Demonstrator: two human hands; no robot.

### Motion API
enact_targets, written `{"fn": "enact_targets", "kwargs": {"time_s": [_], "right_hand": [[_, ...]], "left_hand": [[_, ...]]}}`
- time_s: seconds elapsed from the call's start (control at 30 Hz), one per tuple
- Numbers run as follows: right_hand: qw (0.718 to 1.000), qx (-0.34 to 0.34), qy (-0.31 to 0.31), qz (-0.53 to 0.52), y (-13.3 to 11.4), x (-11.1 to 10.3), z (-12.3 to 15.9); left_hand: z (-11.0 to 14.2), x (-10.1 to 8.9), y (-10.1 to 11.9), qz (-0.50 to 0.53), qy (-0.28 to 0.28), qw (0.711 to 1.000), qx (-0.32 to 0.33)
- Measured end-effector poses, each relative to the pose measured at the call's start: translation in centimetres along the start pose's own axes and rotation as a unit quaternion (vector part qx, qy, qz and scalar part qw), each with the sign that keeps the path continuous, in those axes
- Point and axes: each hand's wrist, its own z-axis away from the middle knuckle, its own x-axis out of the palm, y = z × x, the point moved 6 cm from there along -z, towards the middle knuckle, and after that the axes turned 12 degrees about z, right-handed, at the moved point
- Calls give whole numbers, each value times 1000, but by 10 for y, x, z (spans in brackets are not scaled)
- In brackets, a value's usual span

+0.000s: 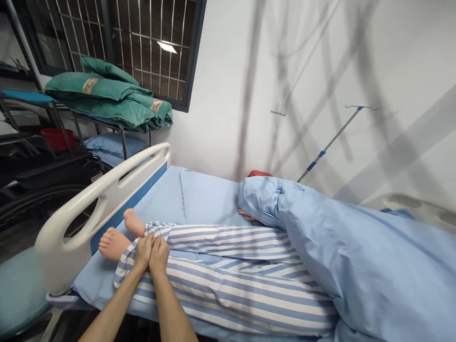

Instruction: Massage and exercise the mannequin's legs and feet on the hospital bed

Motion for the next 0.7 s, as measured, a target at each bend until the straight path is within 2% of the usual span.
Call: {"fn": "enact_targets", "kwargs": {"time_s": [0.17, 0.37, 0.47, 0.57, 0.7], "right_hand": [[1000, 3, -8, 28, -5, -9, -7], [992, -80, -20, 98, -29, -41, -9], [989, -97, -13, 108, -22, -42, -2], [990, -72, 7, 122, -7, -37, 5], [993, -54, 9, 107, 1, -33, 5]], "left_hand": [[-2, 2, -8, -98, -35, 993, 59], [5, 10, -9, -170, -80, 975, 115], [8, 13, -5, -180, -86, 972, 125], [9, 12, -4, -190, -78, 972, 116], [7, 12, -8, -222, -118, 959, 131]]}}
